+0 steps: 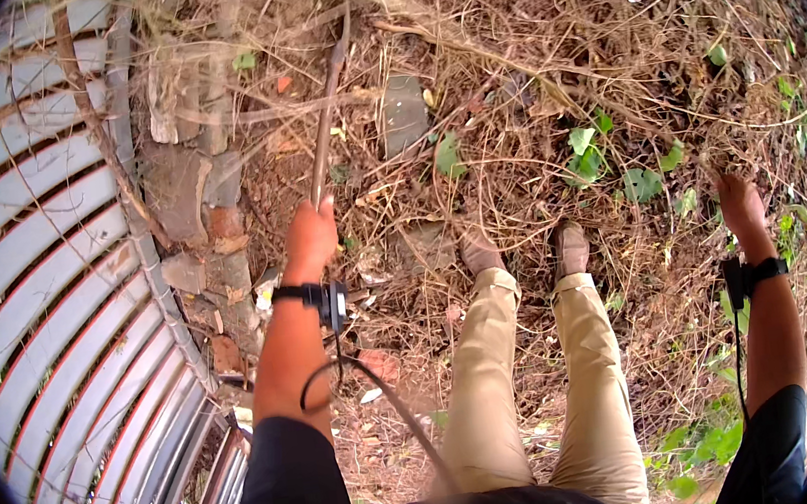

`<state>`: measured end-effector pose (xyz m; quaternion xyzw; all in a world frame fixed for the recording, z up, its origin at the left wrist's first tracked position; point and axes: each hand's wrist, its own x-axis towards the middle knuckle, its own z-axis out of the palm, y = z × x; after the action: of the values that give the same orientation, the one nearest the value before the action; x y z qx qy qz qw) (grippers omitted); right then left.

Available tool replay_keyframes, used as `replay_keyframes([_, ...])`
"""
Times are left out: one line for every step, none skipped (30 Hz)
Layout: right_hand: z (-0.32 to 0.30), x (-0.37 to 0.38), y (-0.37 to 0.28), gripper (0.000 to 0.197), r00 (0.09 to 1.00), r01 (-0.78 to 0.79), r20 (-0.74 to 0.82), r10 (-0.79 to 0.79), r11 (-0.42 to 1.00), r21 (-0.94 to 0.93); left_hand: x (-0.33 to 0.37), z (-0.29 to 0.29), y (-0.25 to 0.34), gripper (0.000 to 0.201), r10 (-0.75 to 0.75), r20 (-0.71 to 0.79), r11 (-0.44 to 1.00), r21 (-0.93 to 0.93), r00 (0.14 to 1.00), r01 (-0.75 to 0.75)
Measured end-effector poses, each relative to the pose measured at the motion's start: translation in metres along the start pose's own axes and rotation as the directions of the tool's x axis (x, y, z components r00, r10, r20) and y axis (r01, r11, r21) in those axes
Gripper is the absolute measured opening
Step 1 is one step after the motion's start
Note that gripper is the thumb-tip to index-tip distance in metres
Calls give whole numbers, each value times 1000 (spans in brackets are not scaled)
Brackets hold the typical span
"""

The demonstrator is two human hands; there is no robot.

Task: The person clears dry vines and brush from a metal fence by hand and using a sickle.

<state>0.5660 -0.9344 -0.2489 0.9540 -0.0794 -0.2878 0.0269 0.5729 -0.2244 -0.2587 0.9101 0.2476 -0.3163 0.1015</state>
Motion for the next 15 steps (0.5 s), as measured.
replay_keyframes([1,-14,18,28,995,-52,80,59,994,-97,-13,10,-11,49,2,8,1000,-28,1000,-2])
replay_keyframes([1,-37,34,26,990,-24,133,44,988,-150,-27,14,-20,47,-23,19,998,-50,1000,23])
replay_keyframes([-1,-59,49,24,989,-3,145,38,972,-234,-32,16,-22,45,1,-11,996,-90,1000,-2])
replay_keyframes([-4,-80,60,23,984,131,160,-75,917,-376,-43,17,-22,43,-15,-31,990,-141,999,10])
replay_keyframes([-10,-106,66,26,995,-24,89,38,987,-160,-56,17,-20,41,21,-87,977,-207,996,-39])
replay_keyframes([-18,-133,67,29,995,-92,24,93,995,-29,-65,15,-16,43,-29,-41,965,-263,999,17])
replay_keyframes([-27,-159,63,30,998,-24,-51,20,998,-64,-78,14,-11,43,-60,-40,954,-298,997,45])
replay_keyframes([-38,-181,55,27,999,-18,-45,14,997,-72,-90,11,-8,43,-76,-37,941,-333,996,60])
replay_keyframes([-50,-205,43,24,990,98,-88,-109,987,-124,-103,8,-5,43,-103,-18,927,-365,994,90])
replay_keyframes([-62,-227,28,23,995,91,-37,-94,992,-86,-117,6,-3,43,-100,-5,924,-371,995,91])
replay_keyframes([-75,-249,13,21,977,209,-1,-211,966,-151,-131,4,-2,44,-106,22,922,-373,994,107])
replay_keyframes([-87,-267,-2,17,972,230,-38,-233,970,-85,-147,2,-4,44,-102,27,923,-369,994,105])
replay_keyframes([-100,-285,-15,12,927,375,121,-356,862,-341,-163,0,-6,44,-130,65,910,-389,989,145])
replay_keyframes([-115,-299,-25,11,896,373,337,-288,901,-223,-177,-1,-7,43,-142,75,899,-407,987,161])
replay_keyframes([-130,-314,-31,15,900,397,237,-365,912,-103,-193,-2,-9,43,-149,88,899,-404,985,172])
